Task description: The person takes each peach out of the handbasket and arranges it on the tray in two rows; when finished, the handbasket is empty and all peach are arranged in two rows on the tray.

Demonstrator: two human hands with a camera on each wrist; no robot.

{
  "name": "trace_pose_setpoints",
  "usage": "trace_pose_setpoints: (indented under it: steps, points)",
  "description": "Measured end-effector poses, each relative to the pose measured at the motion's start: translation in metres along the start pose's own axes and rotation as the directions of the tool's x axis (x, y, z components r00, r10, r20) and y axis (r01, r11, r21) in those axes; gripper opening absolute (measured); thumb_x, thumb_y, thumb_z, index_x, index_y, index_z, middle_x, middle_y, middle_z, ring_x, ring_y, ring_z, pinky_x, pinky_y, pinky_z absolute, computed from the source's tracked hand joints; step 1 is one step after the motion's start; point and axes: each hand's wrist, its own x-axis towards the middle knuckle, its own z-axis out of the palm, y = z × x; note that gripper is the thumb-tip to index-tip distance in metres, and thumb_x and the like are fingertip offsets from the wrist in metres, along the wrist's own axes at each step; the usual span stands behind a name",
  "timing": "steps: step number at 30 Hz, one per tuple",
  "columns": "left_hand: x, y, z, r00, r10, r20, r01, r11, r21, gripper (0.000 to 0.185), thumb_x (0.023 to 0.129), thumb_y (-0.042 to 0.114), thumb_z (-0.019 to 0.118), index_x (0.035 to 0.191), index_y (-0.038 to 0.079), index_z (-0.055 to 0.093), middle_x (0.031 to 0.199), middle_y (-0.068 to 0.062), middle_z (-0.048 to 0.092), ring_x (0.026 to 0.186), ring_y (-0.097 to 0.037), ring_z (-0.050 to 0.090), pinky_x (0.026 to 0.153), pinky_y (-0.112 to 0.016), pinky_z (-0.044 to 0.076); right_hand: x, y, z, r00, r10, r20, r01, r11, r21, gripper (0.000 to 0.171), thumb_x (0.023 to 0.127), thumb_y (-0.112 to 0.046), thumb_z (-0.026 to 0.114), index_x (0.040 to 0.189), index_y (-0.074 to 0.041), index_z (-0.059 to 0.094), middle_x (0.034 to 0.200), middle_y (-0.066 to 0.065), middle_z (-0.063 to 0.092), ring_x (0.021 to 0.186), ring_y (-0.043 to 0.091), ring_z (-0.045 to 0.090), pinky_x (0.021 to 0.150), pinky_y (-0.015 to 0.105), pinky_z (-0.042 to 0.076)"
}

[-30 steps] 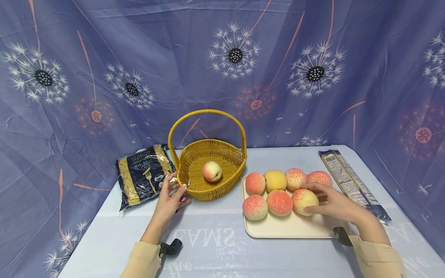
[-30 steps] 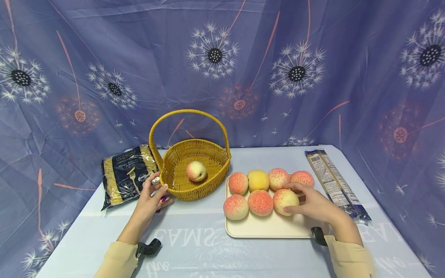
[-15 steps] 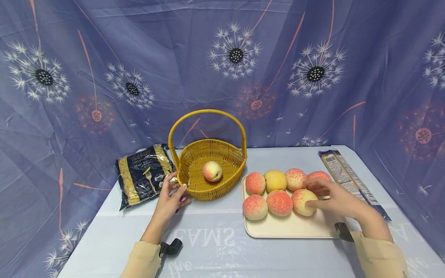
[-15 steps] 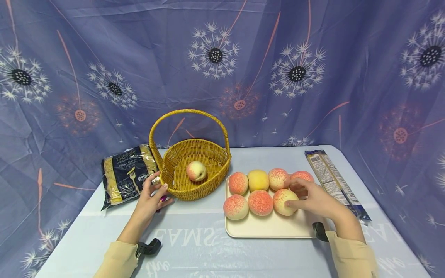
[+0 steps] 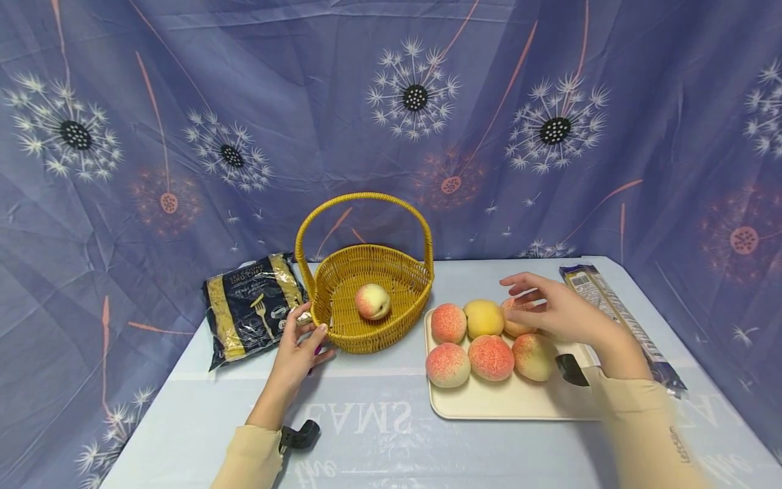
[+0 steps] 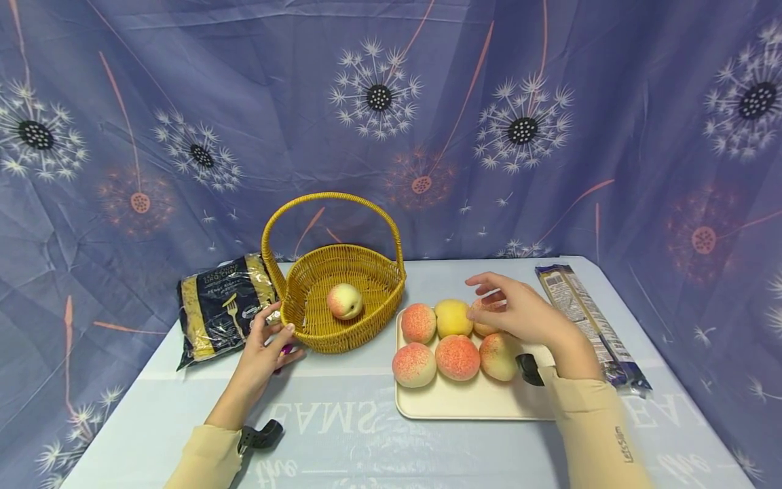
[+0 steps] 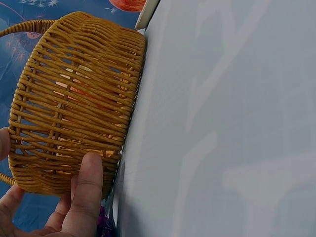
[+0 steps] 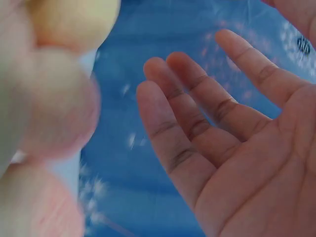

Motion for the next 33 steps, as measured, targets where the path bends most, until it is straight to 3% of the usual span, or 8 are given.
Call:
trace_pose_setpoints:
  steps: [4, 8, 20, 27, 33]
  points:
    - [0.000, 0.000, 0.001, 1.000, 0.001, -0.003, -0.001, 1.000, 0.004, 0.064, 0.113, 0.016, 0.057, 0.167, 0.033, 0.027, 0.144, -0.018, 0.043, 0.108, -0.017, 0.065, 0.090, -0.040, 0.071, 0.023, -0.020, 0.004, 1.000, -0.013, 0.028, 0.013, 1.000, 0.006, 0.054, 0.100, -0.030, 0.079, 0.148, -0.016, 0.058, 0.139, 0.016, 0.067, 0.125, 0.033, 0.068, 0.106, 0.050, 0.063]
    - [0.000, 0.000, 0.001, 1.000, 0.006, -0.005, -0.006, 1.000, 0.012, 0.065, 0.113, 0.016, 0.057, 0.168, 0.032, 0.026, 0.145, -0.018, 0.042, 0.106, -0.015, 0.066, 0.090, -0.039, 0.071, 0.047, -0.034, 0.012, 0.997, -0.039, 0.070, 0.039, 0.999, 0.003, 0.057, 0.100, -0.032, 0.079, 0.150, -0.017, 0.056, 0.141, 0.015, 0.066, 0.128, 0.035, 0.066, 0.107, 0.055, 0.062]
    - [0.001, -0.001, 0.001, 1.000, 0.011, -0.006, -0.011, 1.000, -0.003, 0.065, 0.112, 0.016, 0.058, 0.167, 0.033, 0.027, 0.144, -0.018, 0.042, 0.109, -0.018, 0.063, 0.090, -0.039, 0.071, 0.110, -0.071, 0.044, 0.964, -0.077, 0.256, 0.072, 0.997, 0.029, 0.066, 0.101, -0.032, 0.077, 0.158, -0.017, 0.047, 0.146, 0.020, 0.061, 0.134, 0.041, 0.064, 0.114, 0.054, 0.058]
    - [0.002, -0.001, 0.000, 1.000, 0.003, -0.004, -0.003, 1.000, -0.012, 0.063, 0.113, 0.016, 0.057, 0.165, 0.036, 0.028, 0.145, -0.017, 0.042, 0.110, -0.018, 0.062, 0.091, -0.039, 0.071, 0.140, -0.079, 0.068, 0.941, -0.085, 0.327, 0.094, 0.995, -0.012, 0.065, 0.102, -0.037, 0.075, 0.158, -0.019, 0.048, 0.147, 0.016, 0.061, 0.133, 0.039, 0.065, 0.106, 0.050, 0.062]
    - [0.001, -0.001, -0.001, 1.000, 0.003, -0.004, -0.003, 1.000, -0.016, 0.064, 0.113, 0.016, 0.057, 0.166, 0.035, 0.027, 0.146, -0.017, 0.041, 0.110, -0.016, 0.062, 0.091, -0.040, 0.071, 0.161, -0.091, 0.085, 0.930, -0.088, 0.356, 0.107, 0.994, -0.034, 0.064, 0.102, -0.035, 0.075, 0.157, -0.017, 0.048, 0.146, 0.019, 0.059, 0.131, 0.039, 0.065, 0.108, 0.051, 0.060]
